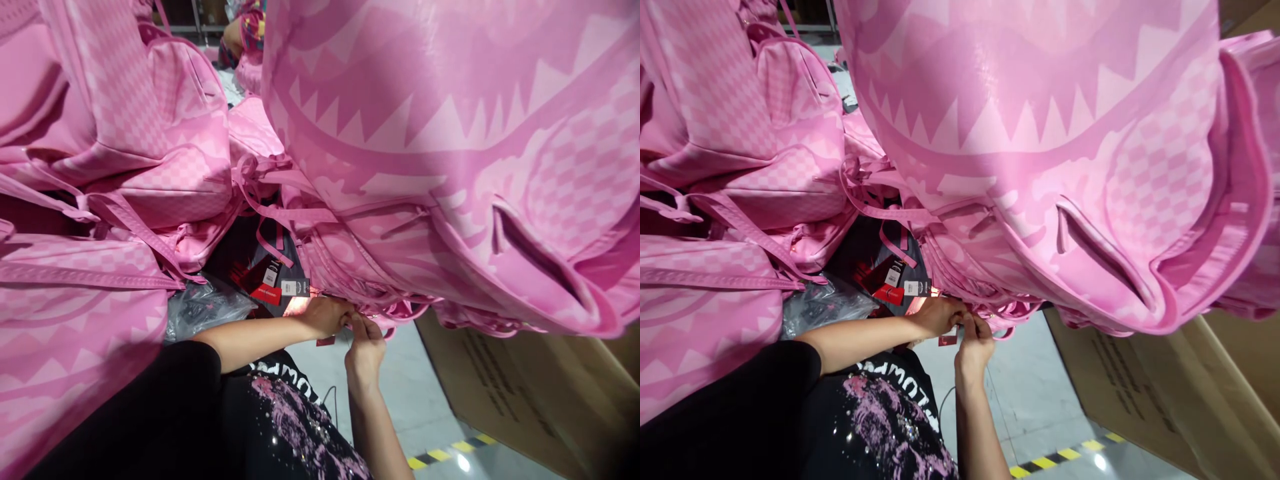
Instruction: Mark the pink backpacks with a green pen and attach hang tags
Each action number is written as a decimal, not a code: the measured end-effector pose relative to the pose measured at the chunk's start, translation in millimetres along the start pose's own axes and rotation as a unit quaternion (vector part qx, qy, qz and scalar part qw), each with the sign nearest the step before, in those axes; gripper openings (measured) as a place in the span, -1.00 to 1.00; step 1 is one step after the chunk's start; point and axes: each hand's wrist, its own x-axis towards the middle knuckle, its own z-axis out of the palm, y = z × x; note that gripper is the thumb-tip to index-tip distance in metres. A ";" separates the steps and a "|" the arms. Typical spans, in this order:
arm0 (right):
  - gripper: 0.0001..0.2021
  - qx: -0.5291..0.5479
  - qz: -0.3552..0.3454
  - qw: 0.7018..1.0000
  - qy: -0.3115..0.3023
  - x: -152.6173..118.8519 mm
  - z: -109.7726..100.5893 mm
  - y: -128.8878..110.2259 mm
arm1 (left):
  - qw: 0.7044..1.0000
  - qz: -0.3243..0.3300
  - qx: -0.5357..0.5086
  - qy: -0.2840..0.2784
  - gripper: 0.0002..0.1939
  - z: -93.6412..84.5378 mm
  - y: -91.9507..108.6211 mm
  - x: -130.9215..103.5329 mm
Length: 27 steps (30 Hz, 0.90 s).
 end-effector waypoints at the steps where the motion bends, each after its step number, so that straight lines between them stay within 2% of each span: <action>1: -0.67 -0.001 0.000 1.000 0.000 -0.5 0.6 -0.6 | 1.000 0.002 -0.004 -0.001 -0.82 0.7 -1.9 0.4; 8: -0.65 -0.027 0.007 1.000 -0.003 -4.6 5.4 -2.1 | 0.997 -0.038 -0.044 0.041 -0.91 8.2 -1.1 2.3; 10: -0.66 -0.037 0.008 0.999 -0.006 -4.4 5.1 -1.3 | 0.996 -0.036 -0.062 0.052 -0.95 3.7 -3.5 1.1; 12: -0.65 -0.047 0.005 0.999 -0.009 -2.4 0.4 0.9 | 0.993 -0.050 -0.078 0.078 -0.82 -10.0 -16.5 -3.9; 14: -0.64 -0.062 -0.001 0.998 -0.006 1.2 -10.8 4.7 | 0.981 -0.113 -0.080 0.137 -0.71 -33.3 -43.4 -13.9; 15: -0.63 -0.074 -0.007 0.997 0.000 3.3 -18.9 7.0 | 0.968 -0.165 -0.073 0.176 -0.70 -47.4 -61.4 -20.6; 18: -0.63 -0.120 -0.038 0.991 0.050 7.0 -46.3 12.8 | 0.898 -0.341 -0.036 0.277 -0.65 -87.6 -122.1 -42.4; 20: -0.62 -0.167 -0.112 0.975 0.096 5.2 -56.9 14.9 | 0.857 -0.425 -0.030 0.289 -0.63 -103.3 -156.1 -53.7; 21: -0.62 -0.202 -0.179 0.959 0.090 2.9 -56.6 15.8 | 0.844 -0.453 -0.032 0.285 -0.62 -106.7 -168.6 -57.1; 22: -0.64 -0.241 -0.253 0.936 0.046 -0.2 -51.7 16.9 | 0.836 -0.471 -0.037 0.279 -0.60 -107.5 -177.9 -58.7; 24: -0.72 -0.307 -0.374 0.866 -0.122 -7.4 -28.3 20.8 | 0.829 -0.489 -0.047 0.269 -0.57 -104.5 -188.1 -56.9; 25: -0.73 -0.325 -0.401 0.830 -0.211 -10.7 -11.4 23.6 | 0.827 -0.491 -0.051 0.267 -0.55 -102.3 -190.3 -54.1; 26: -0.72 -0.330 -0.402 0.808 -0.277 -13.3 7.2 26.6 | 0.828 -0.491 -0.055 0.264 -0.55 -100.4 -191.5 -50.8; 27: -0.70 -0.331 -0.397 0.796 -0.314 -14.9 25.8 29.6 | 0.830 -0.489 -0.060 0.261 -0.56 -99.2 -192.3 -47.5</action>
